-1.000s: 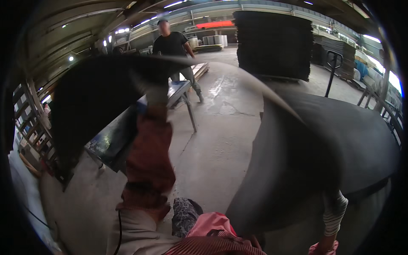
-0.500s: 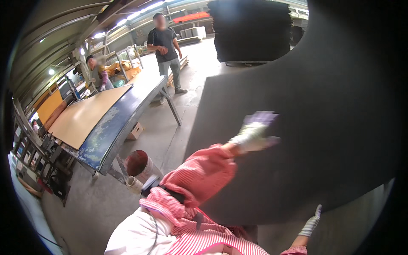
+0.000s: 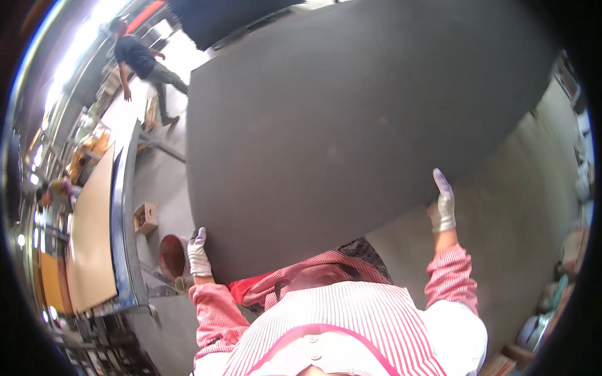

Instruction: Moving large flexible black sheets from one area to a stack on the floor.

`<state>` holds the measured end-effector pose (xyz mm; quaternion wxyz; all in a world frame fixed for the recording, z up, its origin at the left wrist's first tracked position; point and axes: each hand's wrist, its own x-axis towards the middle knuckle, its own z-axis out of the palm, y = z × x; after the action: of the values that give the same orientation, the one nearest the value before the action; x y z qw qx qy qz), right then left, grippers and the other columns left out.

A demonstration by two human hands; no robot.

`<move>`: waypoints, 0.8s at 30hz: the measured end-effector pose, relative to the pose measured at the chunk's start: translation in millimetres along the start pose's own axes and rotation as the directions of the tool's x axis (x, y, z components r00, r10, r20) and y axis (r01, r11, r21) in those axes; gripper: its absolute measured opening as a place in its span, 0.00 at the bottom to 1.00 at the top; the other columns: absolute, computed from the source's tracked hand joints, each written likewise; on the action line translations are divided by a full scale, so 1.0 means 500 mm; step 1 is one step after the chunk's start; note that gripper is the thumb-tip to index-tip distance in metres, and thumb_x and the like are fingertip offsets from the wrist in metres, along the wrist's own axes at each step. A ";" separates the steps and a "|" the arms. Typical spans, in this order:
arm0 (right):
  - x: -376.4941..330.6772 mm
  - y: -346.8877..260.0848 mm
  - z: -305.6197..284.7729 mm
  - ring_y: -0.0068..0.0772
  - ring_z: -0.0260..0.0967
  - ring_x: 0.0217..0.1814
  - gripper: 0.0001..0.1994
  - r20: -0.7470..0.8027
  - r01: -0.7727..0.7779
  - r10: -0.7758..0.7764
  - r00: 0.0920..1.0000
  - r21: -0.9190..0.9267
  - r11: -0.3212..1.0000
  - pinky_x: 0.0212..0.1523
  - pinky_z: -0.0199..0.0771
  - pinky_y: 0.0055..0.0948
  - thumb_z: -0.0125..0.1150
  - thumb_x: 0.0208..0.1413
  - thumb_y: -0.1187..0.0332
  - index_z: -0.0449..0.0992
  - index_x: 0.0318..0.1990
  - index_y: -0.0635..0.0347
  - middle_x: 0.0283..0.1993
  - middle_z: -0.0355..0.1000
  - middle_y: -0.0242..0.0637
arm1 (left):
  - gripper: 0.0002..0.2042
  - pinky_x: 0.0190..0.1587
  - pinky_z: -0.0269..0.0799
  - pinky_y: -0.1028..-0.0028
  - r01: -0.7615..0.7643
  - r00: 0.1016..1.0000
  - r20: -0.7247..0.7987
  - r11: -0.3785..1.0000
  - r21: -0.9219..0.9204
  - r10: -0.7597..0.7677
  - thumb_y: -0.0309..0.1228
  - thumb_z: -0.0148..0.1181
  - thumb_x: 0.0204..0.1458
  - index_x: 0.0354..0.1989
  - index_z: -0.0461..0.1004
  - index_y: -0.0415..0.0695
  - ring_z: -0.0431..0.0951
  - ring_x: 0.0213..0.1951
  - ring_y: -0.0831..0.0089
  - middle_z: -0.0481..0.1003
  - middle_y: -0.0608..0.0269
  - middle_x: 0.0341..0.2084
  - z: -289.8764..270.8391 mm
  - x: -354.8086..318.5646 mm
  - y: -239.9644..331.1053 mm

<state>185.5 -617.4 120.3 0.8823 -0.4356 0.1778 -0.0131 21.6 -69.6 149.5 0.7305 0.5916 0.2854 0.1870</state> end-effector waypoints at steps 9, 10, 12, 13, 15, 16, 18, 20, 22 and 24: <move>0.181 -0.125 0.019 0.35 0.68 0.48 0.20 0.196 0.206 -0.209 0.958 0.037 0.978 0.50 0.68 0.32 0.60 0.49 0.62 0.70 0.47 0.66 0.48 0.69 0.41 | 0.14 0.33 0.72 0.74 -0.121 0.993 -0.016 0.992 -0.033 0.120 0.38 0.58 0.52 0.40 0.72 0.41 0.74 0.30 0.73 0.74 0.65 0.31 0.142 0.010 -0.058; 0.213 -0.156 0.017 0.35 0.68 0.48 0.20 0.191 0.225 -0.228 0.955 0.041 0.974 0.50 0.68 0.32 0.60 0.49 0.62 0.70 0.47 0.66 0.48 0.69 0.41 | 0.14 0.32 0.72 0.74 -0.131 0.991 -0.020 0.988 -0.079 0.130 0.38 0.58 0.52 0.40 0.72 0.40 0.74 0.29 0.73 0.74 0.65 0.30 0.192 0.014 -0.063; 0.273 -0.180 -0.001 0.36 0.67 0.50 0.24 0.138 0.356 -0.359 0.923 0.051 0.933 0.51 0.68 0.35 0.59 0.50 0.56 0.69 0.49 0.66 0.51 0.68 0.42 | 0.15 0.32 0.72 0.73 -0.046 0.999 -0.005 0.992 -0.114 0.046 0.39 0.57 0.52 0.39 0.73 0.39 0.74 0.29 0.71 0.74 0.64 0.30 0.281 0.020 -0.047; 0.326 -0.200 -0.014 0.36 0.67 0.50 0.24 0.129 0.365 -0.369 0.921 0.050 0.930 0.51 0.68 0.35 0.59 0.50 0.56 0.69 0.49 0.66 0.51 0.68 0.42 | 0.15 0.32 0.72 0.73 -0.040 0.999 0.023 0.991 -0.124 0.043 0.40 0.58 0.52 0.39 0.72 0.39 0.74 0.29 0.71 0.74 0.65 0.31 0.321 0.037 -0.052; 0.420 -0.229 -0.042 0.39 0.62 0.57 0.32 -0.008 0.186 -0.189 0.982 0.233 0.955 0.57 0.62 0.35 0.57 0.51 0.48 0.65 0.54 0.67 0.57 0.64 0.43 | 0.16 0.33 0.72 0.72 0.015 0.998 0.060 0.983 -0.182 -0.004 0.40 0.59 0.51 0.40 0.72 0.40 0.73 0.30 0.71 0.73 0.65 0.31 0.407 0.066 -0.068; 0.417 -0.227 -0.015 0.39 0.62 0.57 0.32 0.002 0.179 -0.185 0.983 0.232 0.956 0.57 0.62 0.35 0.57 0.51 0.48 0.65 0.54 0.67 0.57 0.64 0.43 | 0.16 0.34 0.71 0.71 0.054 0.997 0.064 0.972 -0.229 -0.040 0.40 0.60 0.50 0.39 0.72 0.40 0.73 0.31 0.71 0.73 0.66 0.31 0.445 0.075 -0.068; 0.403 -0.213 0.055 0.38 0.54 0.63 0.39 -0.115 0.138 -0.154 0.981 -0.134 0.981 0.62 0.53 0.37 0.55 0.49 0.42 0.59 0.59 0.65 0.62 0.57 0.44 | 0.18 0.40 0.71 0.71 0.060 0.997 0.069 0.976 -0.211 -0.046 0.38 0.60 0.51 0.47 0.68 0.43 0.71 0.36 0.71 0.72 0.65 0.36 0.506 0.112 -0.098; 0.444 -0.181 0.051 0.39 0.52 0.66 0.42 -0.099 0.219 -0.305 0.947 -0.498 0.839 0.63 0.51 0.40 0.56 0.48 0.40 0.58 0.61 0.67 0.65 0.55 0.41 | 0.21 0.43 0.69 0.71 0.083 0.994 0.089 0.967 -0.241 -0.063 0.40 0.59 0.52 0.51 0.65 0.43 0.70 0.40 0.71 0.71 0.63 0.39 0.598 0.141 -0.121; 0.472 -0.172 0.062 0.37 0.55 0.62 0.37 -0.091 0.151 -0.226 0.970 -0.505 0.850 0.59 0.56 0.40 0.57 0.48 0.43 0.61 0.58 0.61 0.62 0.58 0.37 | 0.27 0.46 0.68 0.71 0.129 0.987 0.127 0.946 -0.298 -0.094 0.41 0.57 0.53 0.57 0.59 0.40 0.69 0.42 0.70 0.70 0.60 0.43 0.679 0.163 -0.125; 0.483 -0.164 0.097 0.33 0.62 0.55 0.28 -0.113 -0.007 -0.059 0.992 -0.511 0.859 0.50 0.65 0.42 0.60 0.47 0.47 0.68 0.54 0.50 0.57 0.63 0.29 | 0.31 0.50 0.65 0.73 0.024 0.982 0.186 0.991 -0.135 0.002 0.42 0.56 0.53 0.60 0.55 0.37 0.68 0.45 0.69 0.68 0.58 0.47 0.707 0.236 -0.166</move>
<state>438.0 -674.3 137.6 0.7224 -0.6543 0.2238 -0.0044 332.4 -284.6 94.4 0.7938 0.5534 0.2057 0.1460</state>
